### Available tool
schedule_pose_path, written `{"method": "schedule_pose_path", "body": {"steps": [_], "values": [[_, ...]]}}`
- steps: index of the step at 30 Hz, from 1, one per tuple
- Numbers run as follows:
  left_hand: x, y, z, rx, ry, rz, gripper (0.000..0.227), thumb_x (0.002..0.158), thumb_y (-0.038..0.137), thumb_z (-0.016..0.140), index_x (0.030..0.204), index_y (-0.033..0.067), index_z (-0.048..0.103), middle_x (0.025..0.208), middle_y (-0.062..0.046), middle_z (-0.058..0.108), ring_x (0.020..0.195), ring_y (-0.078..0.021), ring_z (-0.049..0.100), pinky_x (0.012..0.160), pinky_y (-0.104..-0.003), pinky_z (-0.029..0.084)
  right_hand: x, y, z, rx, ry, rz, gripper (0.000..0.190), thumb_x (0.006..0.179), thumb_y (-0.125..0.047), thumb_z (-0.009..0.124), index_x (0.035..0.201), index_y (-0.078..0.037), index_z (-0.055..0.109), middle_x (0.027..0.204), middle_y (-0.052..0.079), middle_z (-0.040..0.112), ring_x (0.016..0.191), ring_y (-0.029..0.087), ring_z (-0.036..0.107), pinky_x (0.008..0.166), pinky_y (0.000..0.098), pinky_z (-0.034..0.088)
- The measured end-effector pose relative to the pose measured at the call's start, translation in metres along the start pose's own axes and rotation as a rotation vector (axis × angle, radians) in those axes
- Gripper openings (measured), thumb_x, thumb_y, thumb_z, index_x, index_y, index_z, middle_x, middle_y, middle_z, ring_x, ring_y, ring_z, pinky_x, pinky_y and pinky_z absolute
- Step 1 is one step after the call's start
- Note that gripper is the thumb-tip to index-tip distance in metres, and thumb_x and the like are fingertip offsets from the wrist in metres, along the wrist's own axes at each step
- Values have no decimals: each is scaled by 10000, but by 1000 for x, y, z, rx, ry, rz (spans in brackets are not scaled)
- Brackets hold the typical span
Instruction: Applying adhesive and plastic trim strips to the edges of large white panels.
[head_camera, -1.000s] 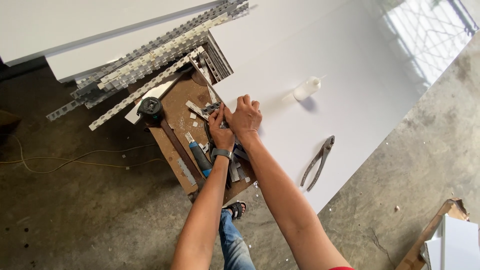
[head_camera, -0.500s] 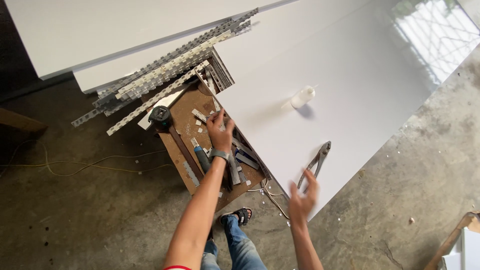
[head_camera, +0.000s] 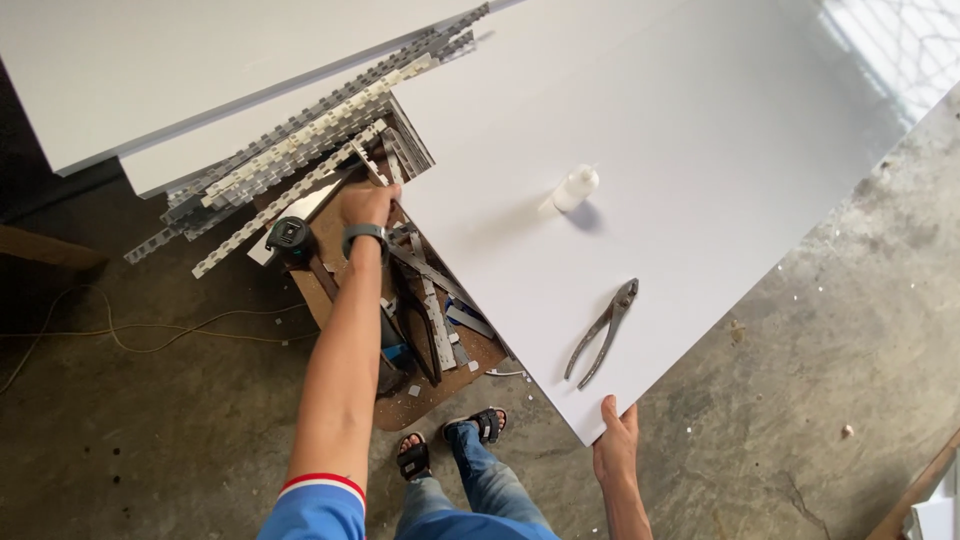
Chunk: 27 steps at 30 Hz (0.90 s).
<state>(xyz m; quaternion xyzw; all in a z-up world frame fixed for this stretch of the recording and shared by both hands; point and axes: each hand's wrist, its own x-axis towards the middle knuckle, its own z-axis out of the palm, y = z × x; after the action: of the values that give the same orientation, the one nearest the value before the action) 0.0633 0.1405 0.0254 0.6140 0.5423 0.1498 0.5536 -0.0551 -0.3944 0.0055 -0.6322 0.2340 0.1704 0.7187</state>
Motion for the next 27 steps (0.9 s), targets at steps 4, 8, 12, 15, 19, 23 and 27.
{"method": "schedule_pose_path", "body": {"steps": [4,8,12,15,19,23,27], "values": [[-20,42,-8,259,-4,68,143,731,82,814,672,46,689,619,-46,648,496,-117,565,502,-273,447,-12,-21,7,-32,24,44,558,1000,-232,508,1510,-91,331,1397,170,535,1248,304,593,958,514,561],[-18,43,-17,356,-172,10,112,799,91,747,712,31,710,538,-55,659,408,-127,590,412,-276,468,-16,-20,-7,-47,63,76,511,1001,-218,505,1480,-96,378,1359,174,565,1174,289,635,906,512,579],[28,-7,-25,899,-190,465,237,946,84,677,865,-111,784,781,-232,735,732,-439,718,772,-574,573,-16,-14,-30,20,61,51,476,1006,-197,526,1454,-79,414,1336,142,580,1126,238,631,871,452,565],[-53,42,-58,959,-139,1275,422,728,7,676,1114,149,767,1148,-143,746,1055,-276,680,907,-448,540,-17,-7,-49,18,63,28,486,1015,-186,525,1464,-34,421,1326,154,596,1139,239,639,903,426,569],[-45,21,-51,1254,-384,1547,636,676,102,707,1298,231,671,1352,-96,666,1250,-258,563,1064,-472,422,-27,-18,-57,-45,126,89,499,1015,-187,516,1477,-32,407,1320,159,594,1133,245,645,888,443,572],[-32,0,-40,1210,-461,1643,522,849,200,732,1363,201,644,1377,-50,666,1242,-224,607,1120,-434,442,-27,-10,-81,-45,124,59,503,1020,-177,517,1484,-18,408,1339,163,586,1162,246,623,931,437,544],[-43,6,-34,1264,-605,1693,510,838,267,750,1331,184,649,1353,-24,672,1214,-201,623,1081,-388,470,-37,-23,-86,-83,150,84,502,1016,-179,482,1486,-21,405,1338,188,591,1190,264,629,953,456,553]]}}
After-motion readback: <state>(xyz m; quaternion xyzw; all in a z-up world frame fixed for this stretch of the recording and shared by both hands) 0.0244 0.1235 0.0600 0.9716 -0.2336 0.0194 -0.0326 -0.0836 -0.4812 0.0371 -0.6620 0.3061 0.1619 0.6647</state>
